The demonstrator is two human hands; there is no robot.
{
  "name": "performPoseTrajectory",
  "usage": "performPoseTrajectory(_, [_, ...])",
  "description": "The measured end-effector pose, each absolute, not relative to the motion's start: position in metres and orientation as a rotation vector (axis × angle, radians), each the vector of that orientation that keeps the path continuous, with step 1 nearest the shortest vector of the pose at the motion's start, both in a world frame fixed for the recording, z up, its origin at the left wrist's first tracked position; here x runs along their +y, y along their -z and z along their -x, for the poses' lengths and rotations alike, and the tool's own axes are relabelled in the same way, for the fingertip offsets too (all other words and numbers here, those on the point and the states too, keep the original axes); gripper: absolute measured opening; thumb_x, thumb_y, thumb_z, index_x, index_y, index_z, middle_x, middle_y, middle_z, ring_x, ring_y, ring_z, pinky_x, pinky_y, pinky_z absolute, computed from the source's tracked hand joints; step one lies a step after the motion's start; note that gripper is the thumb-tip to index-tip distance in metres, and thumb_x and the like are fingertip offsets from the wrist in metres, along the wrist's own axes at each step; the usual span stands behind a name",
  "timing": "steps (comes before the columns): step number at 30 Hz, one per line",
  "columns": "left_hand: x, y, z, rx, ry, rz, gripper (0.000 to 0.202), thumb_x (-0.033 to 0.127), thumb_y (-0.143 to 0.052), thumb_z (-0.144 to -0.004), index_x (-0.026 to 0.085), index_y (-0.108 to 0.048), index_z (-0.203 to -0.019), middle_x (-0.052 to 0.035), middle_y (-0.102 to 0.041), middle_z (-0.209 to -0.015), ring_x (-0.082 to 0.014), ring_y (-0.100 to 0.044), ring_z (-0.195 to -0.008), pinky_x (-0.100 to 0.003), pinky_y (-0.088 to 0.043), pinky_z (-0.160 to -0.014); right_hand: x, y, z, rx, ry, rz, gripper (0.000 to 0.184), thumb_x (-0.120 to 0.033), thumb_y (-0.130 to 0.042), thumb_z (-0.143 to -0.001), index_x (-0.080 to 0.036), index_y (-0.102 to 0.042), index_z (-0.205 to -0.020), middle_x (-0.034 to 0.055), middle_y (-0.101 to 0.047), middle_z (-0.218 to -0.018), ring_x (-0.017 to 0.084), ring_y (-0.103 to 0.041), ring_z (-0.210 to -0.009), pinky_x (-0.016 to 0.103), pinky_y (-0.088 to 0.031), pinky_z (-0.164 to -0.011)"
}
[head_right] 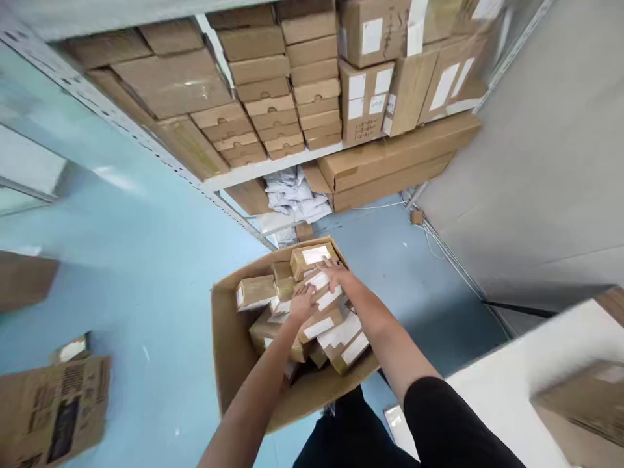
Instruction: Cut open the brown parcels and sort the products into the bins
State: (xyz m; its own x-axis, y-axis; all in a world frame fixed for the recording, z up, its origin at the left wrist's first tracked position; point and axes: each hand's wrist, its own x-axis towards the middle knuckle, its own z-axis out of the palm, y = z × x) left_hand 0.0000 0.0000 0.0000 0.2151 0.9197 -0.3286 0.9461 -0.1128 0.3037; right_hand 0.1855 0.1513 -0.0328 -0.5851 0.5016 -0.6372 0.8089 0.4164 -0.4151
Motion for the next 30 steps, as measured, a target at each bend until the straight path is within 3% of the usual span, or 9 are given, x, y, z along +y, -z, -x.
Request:
performPoseTrajectory(4, [-0.035, -0.009, 0.006, 1.715, -0.004, -2.061, 0.039, 0.03, -0.063, -0.094, 0.028, -0.058, -0.133, -0.0093, -0.055, -0.157, -0.0296, -0.045, -0.148, -0.047, -0.036, -0.123, 0.146, 0.021, -0.173, 2.227, 0.935, -1.041, 0.156, -0.028, -0.1, -0.037, -0.032, -0.019, -0.171, 0.0125, 0.0, -0.18, 0.046, 0.001, -0.162, 0.055, -0.01, -0.129])
performPoseTrajectory(8, [-0.057, -0.025, 0.013, 1.662, -0.09, -2.049, 0.038, 0.03, -0.064, -0.092, 0.029, -0.059, -0.13, -0.0067, -0.056, -0.153, -0.0277, -0.044, -0.148, -0.044, -0.038, -0.121, 0.115, 0.0, -0.178, 2.295, 0.849, -1.083, 0.143, -0.024, -0.098, -0.035, -0.028, -0.037, -0.165, 0.0166, -0.036, -0.165, 0.046, -0.034, -0.149, 0.05, -0.033, -0.12])
performPoseTrajectory(11, [-0.056, -0.04, 0.02, 1.68, -0.025, -1.974, 0.059, 0.042, -0.074, -0.083, 0.028, -0.055, -0.138, -0.0079, -0.049, -0.158, -0.031, -0.041, -0.15, -0.046, -0.037, -0.121, 0.069, -0.019, -0.189, 2.365, 0.74, -1.218, 0.134, -0.028, -0.097, -0.042, -0.023, -0.038, -0.162, 0.0186, -0.044, -0.154, 0.044, -0.044, -0.137, 0.049, -0.04, -0.113])
performPoseTrajectory(14, [-0.053, -0.054, 0.025, 1.627, 0.136, -1.978, 0.106, 0.051, -0.087, -0.064, 0.029, -0.039, -0.156, -0.0121, -0.037, -0.168, -0.0376, -0.029, -0.157, -0.049, -0.028, -0.126, 0.007, -0.031, -0.199, 2.393, 0.611, -1.411, 0.132, -0.032, -0.096, -0.048, -0.02, -0.033, -0.163, 0.0215, -0.041, -0.155, 0.045, -0.041, -0.138, 0.051, -0.038, -0.114])
performPoseTrajectory(17, [-0.059, -0.065, 0.023, 1.487, 0.233, -2.087, 0.131, 0.043, -0.093, -0.054, 0.029, -0.024, -0.165, -0.0158, -0.044, -0.162, -0.0382, -0.04, -0.151, -0.049, -0.032, -0.124, -0.056, -0.033, -0.205, 2.364, 0.503, -1.641, 0.131, -0.035, -0.096, -0.05, -0.017, -0.032, -0.164, 0.0253, -0.036, -0.159, 0.048, -0.034, -0.144, 0.055, -0.032, -0.119])
performPoseTrajectory(22, [-0.085, -0.095, 0.003, 1.329, 0.029, -2.388, 0.123, 0.027, -0.09, -0.058, 0.025, -0.027, -0.164, -0.0171, -0.043, -0.16, -0.037, -0.036, -0.151, -0.047, -0.035, -0.122, -0.129, -0.047, -0.223, 2.392, 0.278, -2.075, 0.124, -0.041, -0.09, -0.06, -0.018, -0.029, -0.165, 0.0244, -0.039, -0.159, 0.048, -0.026, -0.151, 0.064, -0.02, -0.124])
performPoseTrajectory(26, [-0.098, -0.131, -0.034, 1.191, -0.15, -2.561, 0.116, 0.026, -0.086, -0.063, 0.025, -0.027, -0.163, -0.0159, -0.043, -0.159, -0.0364, -0.034, -0.151, -0.048, -0.035, -0.121, -0.164, -0.085, -0.258, 2.377, 0.111, -2.307, 0.116, -0.036, -0.087, -0.064, -0.016, -0.032, -0.164, 0.0245, -0.037, -0.159, 0.047, -0.015, -0.157, 0.062, -0.025, -0.125])
performPoseTrajectory(30, [-0.113, -0.163, -0.101, 0.957, -0.182, -2.706, 0.109, 0.027, -0.081, -0.069, 0.027, -0.028, -0.163, -0.0151, -0.043, -0.16, -0.036, -0.033, -0.152, -0.049, -0.038, -0.119, -0.216, -0.124, -0.314, 2.238, -0.006, -2.52, 0.114, -0.032, -0.087, -0.064, -0.013, -0.035, -0.164, 0.0271, -0.036, -0.158, 0.048, -0.018, -0.156, 0.058, -0.032, -0.122])
